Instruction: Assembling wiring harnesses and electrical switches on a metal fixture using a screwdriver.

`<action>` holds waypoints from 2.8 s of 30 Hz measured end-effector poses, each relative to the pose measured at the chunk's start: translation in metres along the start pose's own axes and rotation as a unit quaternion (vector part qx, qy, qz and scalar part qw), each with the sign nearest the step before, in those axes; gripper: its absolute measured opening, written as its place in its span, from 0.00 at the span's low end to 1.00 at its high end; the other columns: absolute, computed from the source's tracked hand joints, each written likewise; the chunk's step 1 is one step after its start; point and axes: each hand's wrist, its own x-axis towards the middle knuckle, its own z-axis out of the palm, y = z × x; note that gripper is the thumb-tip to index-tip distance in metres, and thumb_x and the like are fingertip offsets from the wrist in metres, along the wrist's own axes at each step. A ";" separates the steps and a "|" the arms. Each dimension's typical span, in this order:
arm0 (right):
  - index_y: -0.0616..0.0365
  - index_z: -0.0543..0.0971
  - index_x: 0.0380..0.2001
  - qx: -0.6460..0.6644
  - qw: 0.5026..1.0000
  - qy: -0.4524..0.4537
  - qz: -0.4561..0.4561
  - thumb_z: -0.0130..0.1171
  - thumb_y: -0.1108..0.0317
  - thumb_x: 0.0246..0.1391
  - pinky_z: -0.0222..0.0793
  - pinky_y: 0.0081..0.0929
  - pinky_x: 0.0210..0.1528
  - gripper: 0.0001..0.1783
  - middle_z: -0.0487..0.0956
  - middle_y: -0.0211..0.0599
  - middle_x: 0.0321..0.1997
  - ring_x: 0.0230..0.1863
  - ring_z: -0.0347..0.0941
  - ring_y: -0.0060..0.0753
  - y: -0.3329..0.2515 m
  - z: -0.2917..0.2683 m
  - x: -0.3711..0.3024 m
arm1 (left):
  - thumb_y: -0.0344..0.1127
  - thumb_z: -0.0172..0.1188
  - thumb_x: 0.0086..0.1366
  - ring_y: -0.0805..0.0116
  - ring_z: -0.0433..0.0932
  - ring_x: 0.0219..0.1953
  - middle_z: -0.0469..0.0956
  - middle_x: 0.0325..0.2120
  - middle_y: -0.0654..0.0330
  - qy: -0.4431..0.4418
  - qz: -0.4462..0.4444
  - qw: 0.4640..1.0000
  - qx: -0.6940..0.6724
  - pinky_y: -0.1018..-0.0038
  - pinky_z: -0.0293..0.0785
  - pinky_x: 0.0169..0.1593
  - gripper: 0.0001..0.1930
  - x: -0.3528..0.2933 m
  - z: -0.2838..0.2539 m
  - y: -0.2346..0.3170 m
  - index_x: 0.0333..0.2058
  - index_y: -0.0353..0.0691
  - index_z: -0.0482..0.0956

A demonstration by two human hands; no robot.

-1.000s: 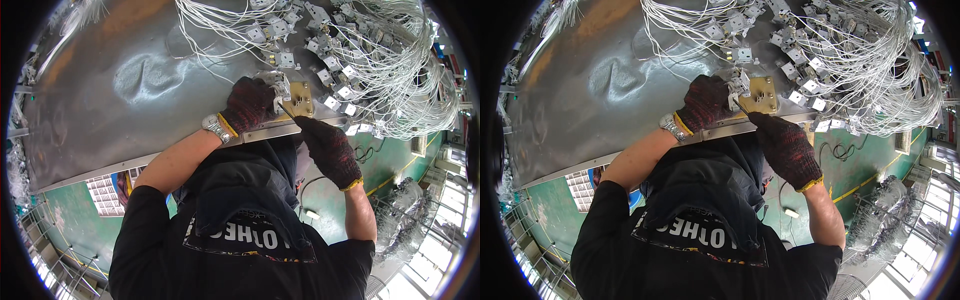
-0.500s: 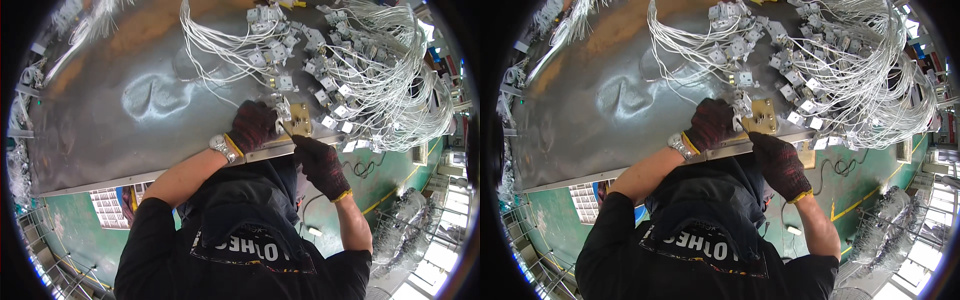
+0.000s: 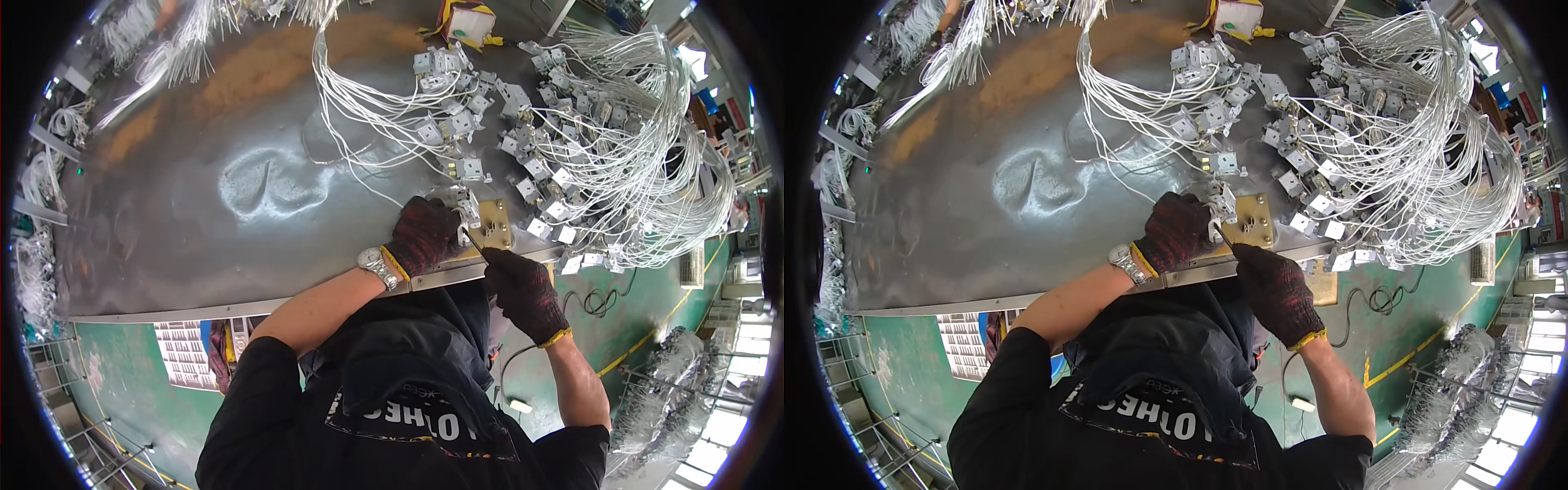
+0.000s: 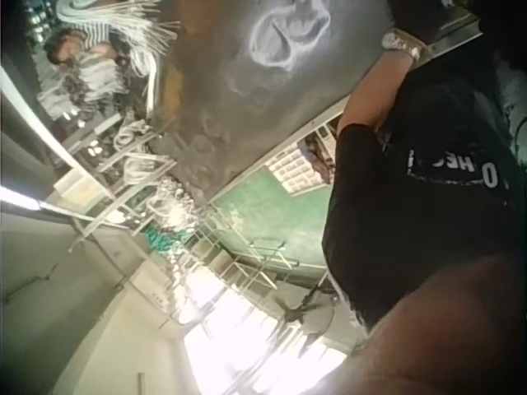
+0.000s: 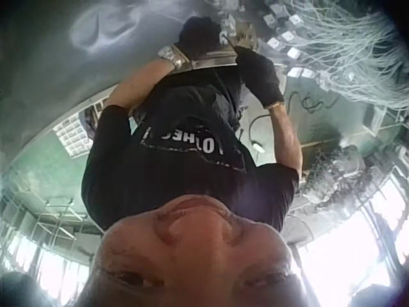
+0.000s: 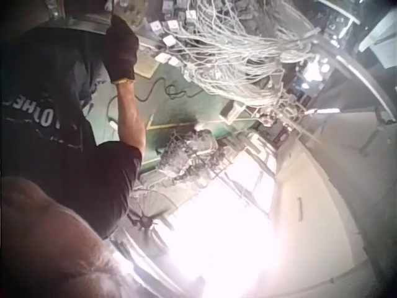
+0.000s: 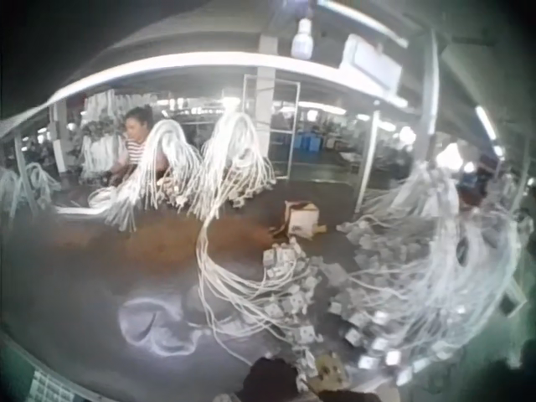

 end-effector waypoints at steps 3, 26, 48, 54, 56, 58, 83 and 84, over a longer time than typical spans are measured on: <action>0.63 0.77 0.59 0.122 0.988 -0.011 0.097 0.61 0.69 0.63 0.70 0.19 0.21 0.22 0.84 0.33 0.31 0.22 0.74 0.16 -0.001 -0.002 -0.005 | 0.52 0.72 0.47 0.58 0.83 0.32 0.83 0.29 0.60 -0.017 0.001 1.000 -0.007 0.60 0.77 0.35 0.18 -0.003 -0.008 0.001 0.35 0.51 0.84; 0.59 0.74 0.47 0.491 0.844 0.164 0.140 0.53 0.70 0.62 0.71 0.21 0.25 0.12 0.79 0.33 0.32 0.25 0.74 0.22 0.035 0.085 0.060 | 0.57 0.67 0.58 0.51 0.83 0.38 0.84 0.34 0.53 -0.238 -0.031 0.970 -0.027 0.56 0.77 0.42 0.24 -0.035 -0.085 0.007 0.40 0.41 0.83; 0.62 0.75 0.37 0.349 0.931 0.098 0.033 0.50 0.79 0.54 0.70 0.33 0.41 0.08 0.75 0.45 0.33 0.35 0.72 0.46 0.001 0.078 0.040 | 0.39 0.59 0.54 0.54 0.77 0.47 0.79 0.47 0.55 0.046 0.070 0.995 0.061 0.58 0.73 0.53 0.13 0.022 -0.029 -0.016 0.33 0.39 0.85; 0.66 0.80 0.40 0.276 0.953 0.122 -0.021 0.58 0.74 0.57 0.72 0.25 0.32 0.09 0.82 0.39 0.37 0.33 0.79 0.29 0.010 0.072 0.043 | 0.44 0.70 0.52 0.51 0.77 0.46 0.77 0.47 0.55 -0.031 0.067 0.992 0.102 0.59 0.75 0.49 0.23 -0.001 -0.079 -0.007 0.45 0.40 0.81; 0.67 0.79 0.42 0.328 0.935 0.131 0.015 0.60 0.72 0.57 0.72 0.23 0.29 0.11 0.81 0.38 0.34 0.29 0.77 0.25 0.008 0.073 0.039 | 0.49 0.74 0.49 0.51 0.76 0.46 0.77 0.47 0.54 -0.054 0.040 0.995 0.071 0.59 0.75 0.49 0.31 -0.013 -0.068 -0.010 0.51 0.43 0.78; 0.68 0.79 0.43 0.383 0.913 0.135 0.042 0.62 0.71 0.58 0.71 0.21 0.25 0.13 0.81 0.37 0.32 0.26 0.76 0.22 -0.005 0.071 0.039 | 0.50 0.74 0.50 0.51 0.75 0.47 0.76 0.47 0.55 -0.052 -0.008 0.998 0.035 0.58 0.75 0.48 0.34 -0.020 -0.067 -0.009 0.55 0.43 0.77; 0.58 0.79 0.42 -0.033 0.986 0.146 -0.076 0.65 0.67 0.56 0.76 0.40 0.35 0.12 0.83 0.48 0.31 0.31 0.83 0.49 -0.003 0.070 0.038 | 0.63 0.70 0.49 0.59 0.75 0.59 0.80 0.54 0.61 -0.194 -0.084 0.977 -0.033 0.59 0.64 0.66 0.36 -0.010 -0.015 -0.048 0.54 0.52 0.80; 0.57 0.80 0.42 -0.032 0.988 0.138 -0.061 0.66 0.66 0.56 0.76 0.42 0.36 0.12 0.83 0.49 0.32 0.34 0.83 0.53 -0.003 0.070 0.036 | 0.63 0.70 0.49 0.59 0.75 0.59 0.80 0.54 0.61 -0.194 -0.081 0.977 -0.035 0.59 0.64 0.66 0.36 -0.013 -0.007 -0.048 0.54 0.52 0.80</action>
